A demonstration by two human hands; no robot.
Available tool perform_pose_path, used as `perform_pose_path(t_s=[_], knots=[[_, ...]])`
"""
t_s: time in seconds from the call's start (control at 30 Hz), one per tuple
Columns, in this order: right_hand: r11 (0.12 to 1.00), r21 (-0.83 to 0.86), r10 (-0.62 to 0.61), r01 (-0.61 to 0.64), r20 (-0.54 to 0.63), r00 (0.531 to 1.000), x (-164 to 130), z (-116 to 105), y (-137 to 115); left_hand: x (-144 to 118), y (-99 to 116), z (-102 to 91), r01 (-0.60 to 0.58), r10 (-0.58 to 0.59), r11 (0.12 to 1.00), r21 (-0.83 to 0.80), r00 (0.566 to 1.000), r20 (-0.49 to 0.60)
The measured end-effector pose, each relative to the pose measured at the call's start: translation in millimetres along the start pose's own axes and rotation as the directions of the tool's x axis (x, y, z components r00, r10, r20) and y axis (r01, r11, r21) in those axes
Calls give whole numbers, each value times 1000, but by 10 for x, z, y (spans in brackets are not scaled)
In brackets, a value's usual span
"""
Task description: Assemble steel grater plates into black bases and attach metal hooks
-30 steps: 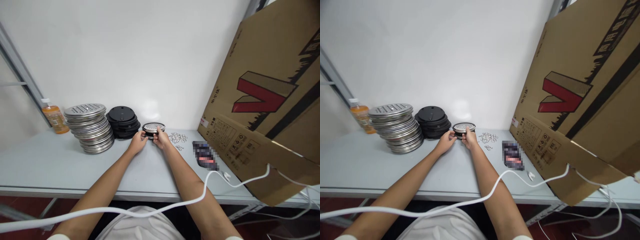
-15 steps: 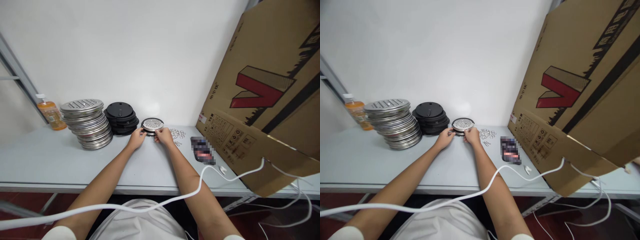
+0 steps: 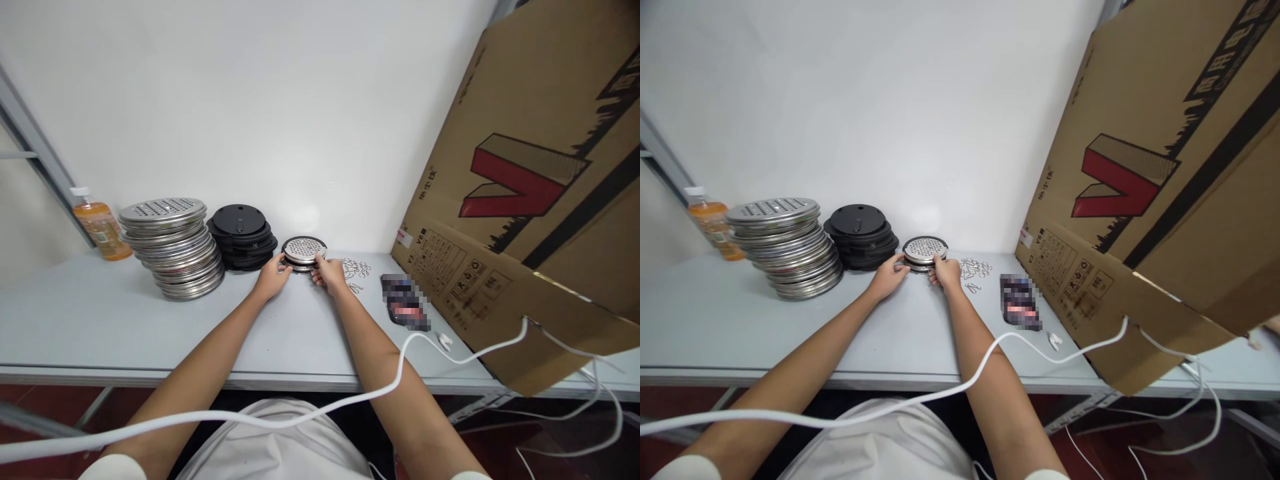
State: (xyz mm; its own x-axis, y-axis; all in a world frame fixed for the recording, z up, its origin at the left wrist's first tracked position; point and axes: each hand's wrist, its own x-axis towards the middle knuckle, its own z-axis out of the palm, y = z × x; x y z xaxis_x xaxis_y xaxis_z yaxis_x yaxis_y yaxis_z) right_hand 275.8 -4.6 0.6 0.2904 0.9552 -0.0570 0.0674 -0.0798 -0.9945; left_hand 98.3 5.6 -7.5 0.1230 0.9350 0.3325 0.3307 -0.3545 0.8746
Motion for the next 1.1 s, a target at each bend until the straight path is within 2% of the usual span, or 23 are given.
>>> perform_pose_path(t_s=[0.17,0.47,0.73,0.9,1.1], knots=[[998,49,39,-37,-29,999,34,4,-12,10,-32,-13,7,-6,1000,-28,1000,11],[994,88,65,-67,27,998,37,33,-58,42,-99,-20,4,-3,997,-74,1000,23],[994,-79,85,-73,149,985,-80,-25,-119,22,-49,-27,-22,27,996,-86,999,47],[981,-194,47,-6,209,977,-92,-56,-123,17,-57,-23,-4,7,997,-75,999,36],[966,-254,-18,52,136,990,-14,-147,-60,18,-65,-36,-6,7,1000,-28,999,33]])
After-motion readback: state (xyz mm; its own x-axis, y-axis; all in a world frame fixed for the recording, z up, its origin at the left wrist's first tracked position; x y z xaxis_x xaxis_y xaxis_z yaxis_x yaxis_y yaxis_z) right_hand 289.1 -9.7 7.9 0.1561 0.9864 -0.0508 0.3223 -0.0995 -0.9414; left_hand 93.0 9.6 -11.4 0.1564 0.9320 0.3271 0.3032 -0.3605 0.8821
